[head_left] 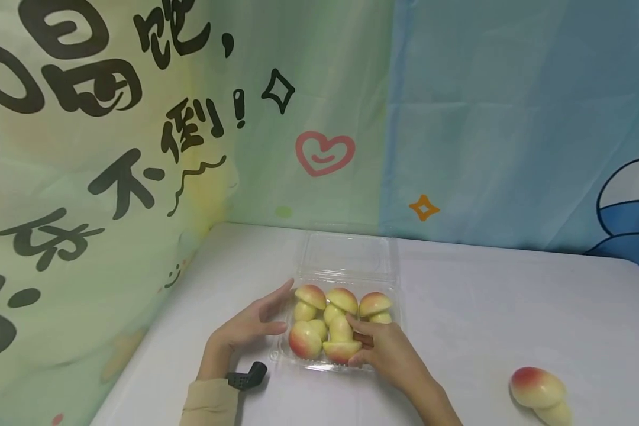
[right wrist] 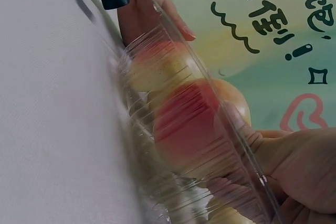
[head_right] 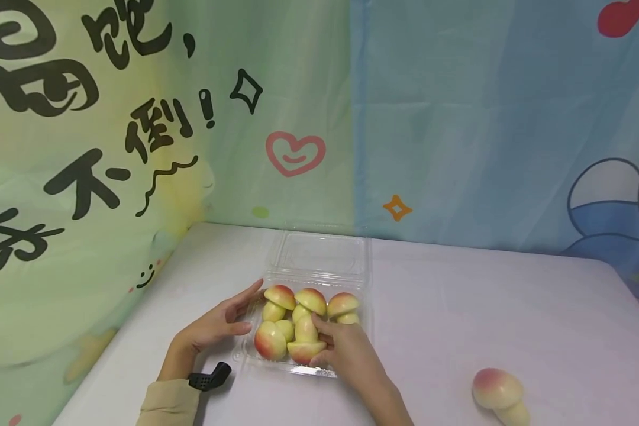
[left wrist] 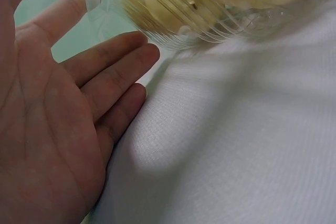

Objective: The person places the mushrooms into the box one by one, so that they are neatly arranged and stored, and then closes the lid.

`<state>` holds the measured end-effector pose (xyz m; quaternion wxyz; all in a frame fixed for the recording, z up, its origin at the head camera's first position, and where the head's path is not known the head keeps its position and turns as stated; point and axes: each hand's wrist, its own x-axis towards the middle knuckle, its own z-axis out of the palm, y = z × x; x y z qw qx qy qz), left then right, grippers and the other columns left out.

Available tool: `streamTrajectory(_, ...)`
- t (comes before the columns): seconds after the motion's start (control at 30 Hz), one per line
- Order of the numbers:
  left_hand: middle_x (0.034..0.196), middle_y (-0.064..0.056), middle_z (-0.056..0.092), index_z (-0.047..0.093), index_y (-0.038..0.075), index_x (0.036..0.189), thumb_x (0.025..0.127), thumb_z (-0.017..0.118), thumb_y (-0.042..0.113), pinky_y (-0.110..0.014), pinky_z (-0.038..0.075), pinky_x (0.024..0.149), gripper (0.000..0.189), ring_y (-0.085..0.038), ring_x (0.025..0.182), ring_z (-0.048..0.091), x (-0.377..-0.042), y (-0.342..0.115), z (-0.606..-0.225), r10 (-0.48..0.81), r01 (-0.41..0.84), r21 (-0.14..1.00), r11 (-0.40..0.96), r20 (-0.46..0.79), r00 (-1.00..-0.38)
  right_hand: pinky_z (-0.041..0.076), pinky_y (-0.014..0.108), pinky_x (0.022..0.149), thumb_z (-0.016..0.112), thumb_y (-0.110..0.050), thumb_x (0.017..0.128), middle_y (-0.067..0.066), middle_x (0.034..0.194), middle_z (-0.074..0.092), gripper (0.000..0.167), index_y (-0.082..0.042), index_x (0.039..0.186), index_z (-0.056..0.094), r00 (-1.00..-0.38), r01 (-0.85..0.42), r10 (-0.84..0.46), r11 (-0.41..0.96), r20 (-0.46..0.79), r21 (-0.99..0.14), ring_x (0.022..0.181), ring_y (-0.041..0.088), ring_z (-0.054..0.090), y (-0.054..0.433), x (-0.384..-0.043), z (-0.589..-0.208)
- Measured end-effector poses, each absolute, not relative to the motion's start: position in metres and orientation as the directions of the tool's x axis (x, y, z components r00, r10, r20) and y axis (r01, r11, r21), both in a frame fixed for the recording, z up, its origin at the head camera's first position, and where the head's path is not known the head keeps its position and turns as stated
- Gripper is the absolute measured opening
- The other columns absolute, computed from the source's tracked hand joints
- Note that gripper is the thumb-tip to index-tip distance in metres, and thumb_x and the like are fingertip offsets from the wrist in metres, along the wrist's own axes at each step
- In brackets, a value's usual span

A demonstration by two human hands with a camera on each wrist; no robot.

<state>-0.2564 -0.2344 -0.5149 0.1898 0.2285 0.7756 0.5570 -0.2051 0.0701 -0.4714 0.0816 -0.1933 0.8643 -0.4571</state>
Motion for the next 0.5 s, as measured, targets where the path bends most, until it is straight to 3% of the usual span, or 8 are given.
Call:
streamTrajectory(0.17,0.16,-0.003,0.016,0.016,0.021,0.153,0.087,0.067,0.014,-0.008,0.018,0.11,0.084,-0.021,0.147,0.015,-0.2555,-0.2347,-0.5153,0.563,0.146,0.95,0.276,-0.036,-0.826,0.055,0.019,0.071,0.08,-0.022,0.065,0.008,0.104,0.073,0.049,-0.008,0.112,0.071,-0.923,-0.289,-0.38,0.581,0.06,-0.761,0.093,0.013,0.066,0.069,-0.2048,-0.4723)
streamTrajectory(0.4,0.159,-0.004,0.02,0.017,0.024,0.153,0.087,0.067,0.015,-0.007,0.018,0.109,0.084,-0.02,0.147,0.016,-0.2548,-0.2349,-0.515,0.56,0.142,0.953,0.268,-0.034,-0.828,0.056,0.02,0.073,0.08,-0.022,0.065,0.007,0.103,0.073,0.051,-0.007,0.113,0.07,-0.906,-0.332,-0.417,0.588,0.075,-0.738,0.09,0.011,0.066,0.0702,-0.2049,-0.4721)
streamTrajectory(0.5,0.159,-0.005,0.019,0.016,0.023,0.153,0.087,0.067,0.016,-0.007,0.018,0.109,0.084,-0.021,0.147,0.016,-0.2552,-0.2345,-0.5152,0.567,0.147,0.953,0.264,-0.03,-0.823,0.051,0.016,0.066,0.08,-0.025,0.067,0.002,0.097,0.073,0.052,-0.008,0.115,0.069,-0.897,-0.353,-0.434,0.599,0.079,-0.718,0.08,0.004,0.06,0.0719,-0.2044,-0.4692)
